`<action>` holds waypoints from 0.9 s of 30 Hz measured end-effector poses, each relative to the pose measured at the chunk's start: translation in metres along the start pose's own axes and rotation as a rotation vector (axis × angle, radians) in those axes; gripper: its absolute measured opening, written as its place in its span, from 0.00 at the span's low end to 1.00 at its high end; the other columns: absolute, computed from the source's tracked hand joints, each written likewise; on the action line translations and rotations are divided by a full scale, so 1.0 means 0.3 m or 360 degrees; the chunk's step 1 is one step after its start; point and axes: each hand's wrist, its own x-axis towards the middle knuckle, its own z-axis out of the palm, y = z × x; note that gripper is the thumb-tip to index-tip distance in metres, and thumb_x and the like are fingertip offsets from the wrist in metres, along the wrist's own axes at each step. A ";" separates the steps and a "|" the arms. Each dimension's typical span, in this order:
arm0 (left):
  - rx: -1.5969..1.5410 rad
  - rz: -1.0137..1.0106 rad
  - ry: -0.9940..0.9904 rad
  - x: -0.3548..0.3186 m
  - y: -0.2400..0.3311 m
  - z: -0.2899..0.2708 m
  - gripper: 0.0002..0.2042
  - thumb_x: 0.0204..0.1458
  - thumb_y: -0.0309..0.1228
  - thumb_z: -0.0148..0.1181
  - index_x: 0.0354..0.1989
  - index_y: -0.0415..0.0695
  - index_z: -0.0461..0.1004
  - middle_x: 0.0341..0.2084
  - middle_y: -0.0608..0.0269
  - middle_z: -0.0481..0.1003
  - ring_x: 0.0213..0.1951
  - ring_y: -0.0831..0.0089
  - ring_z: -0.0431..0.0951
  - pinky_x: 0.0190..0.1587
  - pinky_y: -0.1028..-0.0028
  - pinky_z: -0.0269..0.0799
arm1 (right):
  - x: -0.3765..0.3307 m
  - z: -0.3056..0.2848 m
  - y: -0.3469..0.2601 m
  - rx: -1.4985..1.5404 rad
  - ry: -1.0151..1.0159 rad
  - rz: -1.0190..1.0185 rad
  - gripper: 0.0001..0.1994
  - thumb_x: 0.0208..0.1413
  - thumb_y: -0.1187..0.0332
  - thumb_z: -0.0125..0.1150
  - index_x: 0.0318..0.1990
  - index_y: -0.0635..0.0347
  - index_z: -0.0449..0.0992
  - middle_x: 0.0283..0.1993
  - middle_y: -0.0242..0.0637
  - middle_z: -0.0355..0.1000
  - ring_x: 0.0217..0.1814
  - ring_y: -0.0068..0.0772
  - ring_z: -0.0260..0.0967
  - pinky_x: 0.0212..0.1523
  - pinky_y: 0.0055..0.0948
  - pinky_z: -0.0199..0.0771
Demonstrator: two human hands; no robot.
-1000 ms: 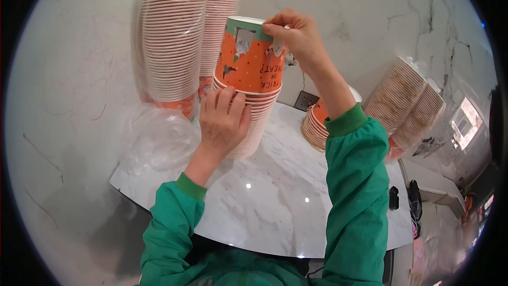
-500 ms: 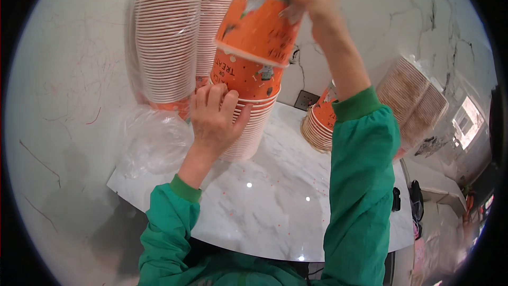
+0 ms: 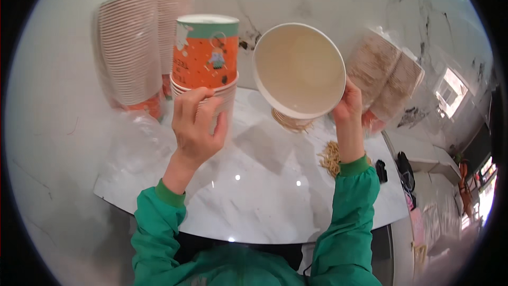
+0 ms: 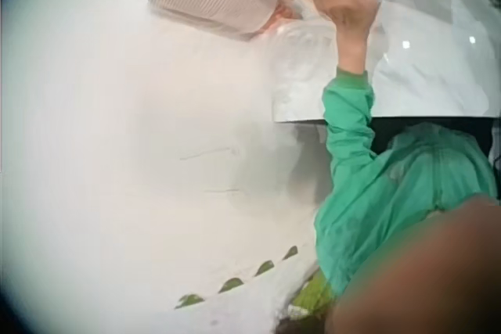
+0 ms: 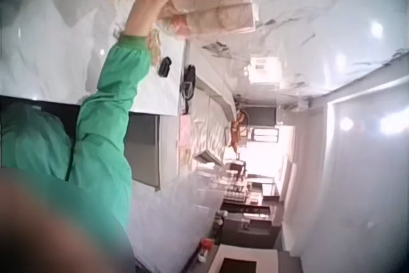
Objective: The recorder is manually tying thin strings onto the rims of decorative paper cups.
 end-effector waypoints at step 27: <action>-0.0949 -0.0496 -0.1115 -0.036 0.325 -0.024 0.08 0.48 0.18 0.63 0.36 0.40 0.78 0.28 0.64 0.75 0.32 0.68 0.74 0.45 0.70 0.65 | -0.657 0.002 0.217 -0.2069 -0.0292 -0.0867 0.24 0.57 0.78 0.64 0.63 0.59 0.71 0.59 0.39 0.68 0.46 0.31 0.70 0.35 0.24 0.74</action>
